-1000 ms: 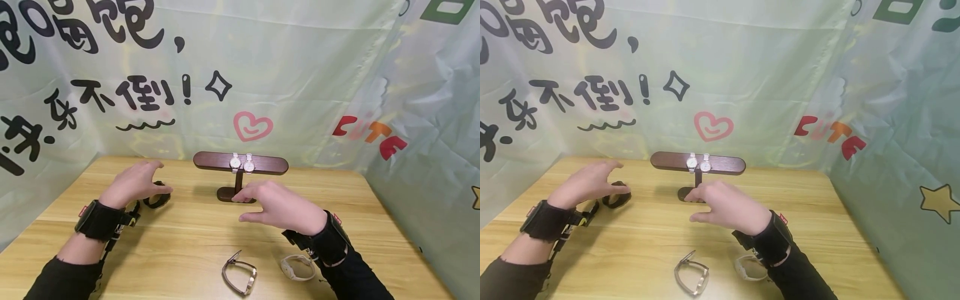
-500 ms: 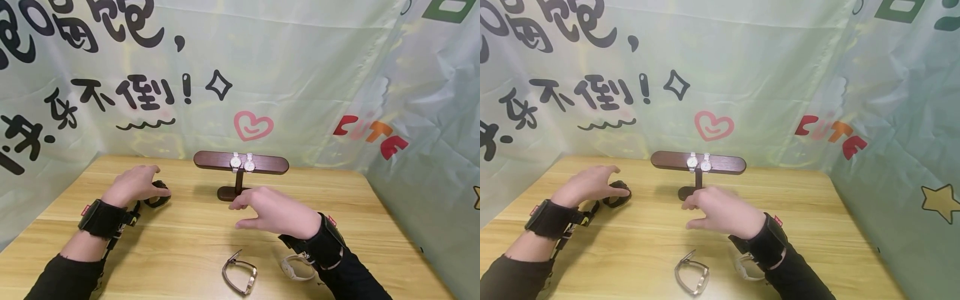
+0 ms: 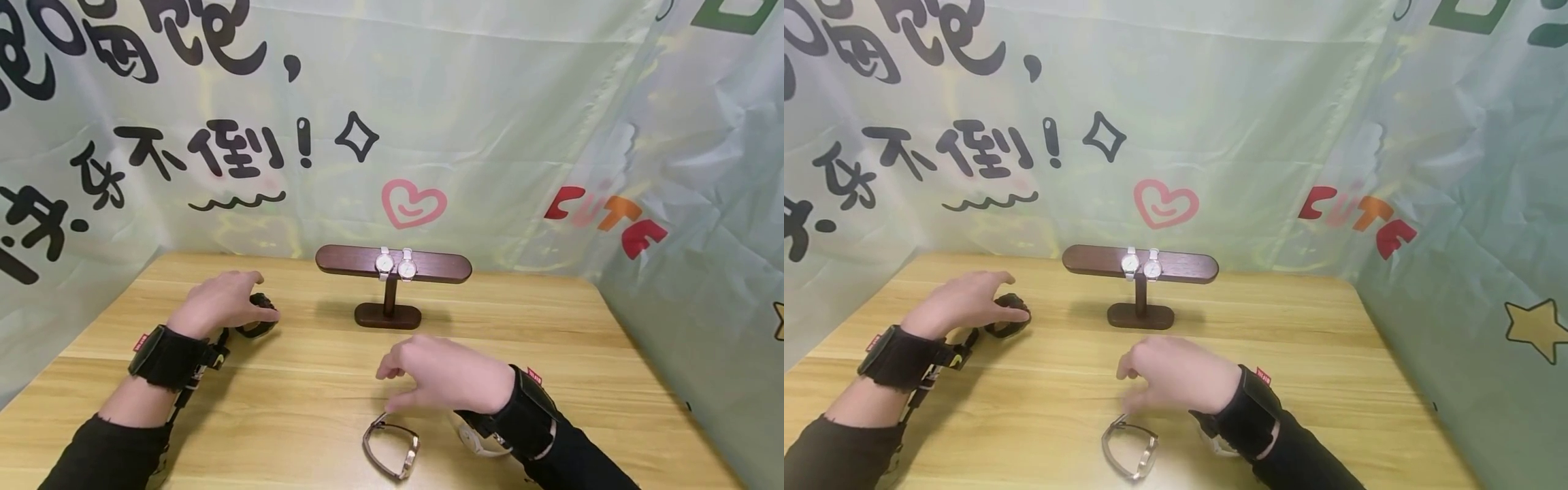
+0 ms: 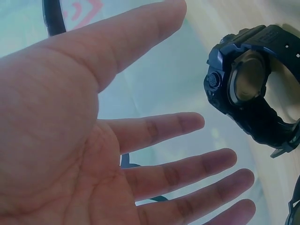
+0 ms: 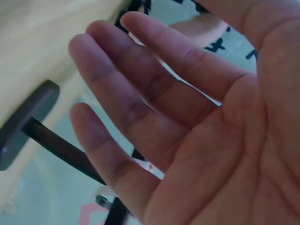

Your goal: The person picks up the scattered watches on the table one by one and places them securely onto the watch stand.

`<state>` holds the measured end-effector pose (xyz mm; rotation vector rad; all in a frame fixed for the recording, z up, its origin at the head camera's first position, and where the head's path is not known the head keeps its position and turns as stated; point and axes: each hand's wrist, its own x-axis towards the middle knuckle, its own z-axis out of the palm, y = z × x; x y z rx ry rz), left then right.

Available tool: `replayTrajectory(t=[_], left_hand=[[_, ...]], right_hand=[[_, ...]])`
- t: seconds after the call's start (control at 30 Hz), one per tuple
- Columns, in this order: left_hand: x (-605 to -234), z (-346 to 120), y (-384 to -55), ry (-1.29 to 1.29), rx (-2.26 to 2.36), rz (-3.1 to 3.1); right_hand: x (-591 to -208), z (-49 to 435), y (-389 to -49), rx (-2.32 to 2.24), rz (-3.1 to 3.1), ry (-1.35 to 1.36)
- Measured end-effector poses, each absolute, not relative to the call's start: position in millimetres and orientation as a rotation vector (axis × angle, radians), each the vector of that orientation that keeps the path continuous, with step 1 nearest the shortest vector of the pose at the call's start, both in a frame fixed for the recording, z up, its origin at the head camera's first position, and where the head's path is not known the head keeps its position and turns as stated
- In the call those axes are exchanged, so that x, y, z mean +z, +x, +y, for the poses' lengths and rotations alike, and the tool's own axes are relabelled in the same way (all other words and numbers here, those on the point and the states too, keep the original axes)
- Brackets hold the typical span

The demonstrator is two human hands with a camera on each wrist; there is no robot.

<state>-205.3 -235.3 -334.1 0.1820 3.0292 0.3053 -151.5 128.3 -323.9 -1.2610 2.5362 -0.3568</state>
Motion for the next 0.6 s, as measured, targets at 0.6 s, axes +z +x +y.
replayTrajectory(t=[0.6], left_hand=[[-336,-232,-206,0.224,0.288,3.014]], right_hand=[[-356,133,-110,0.06,2.707,-1.288]])
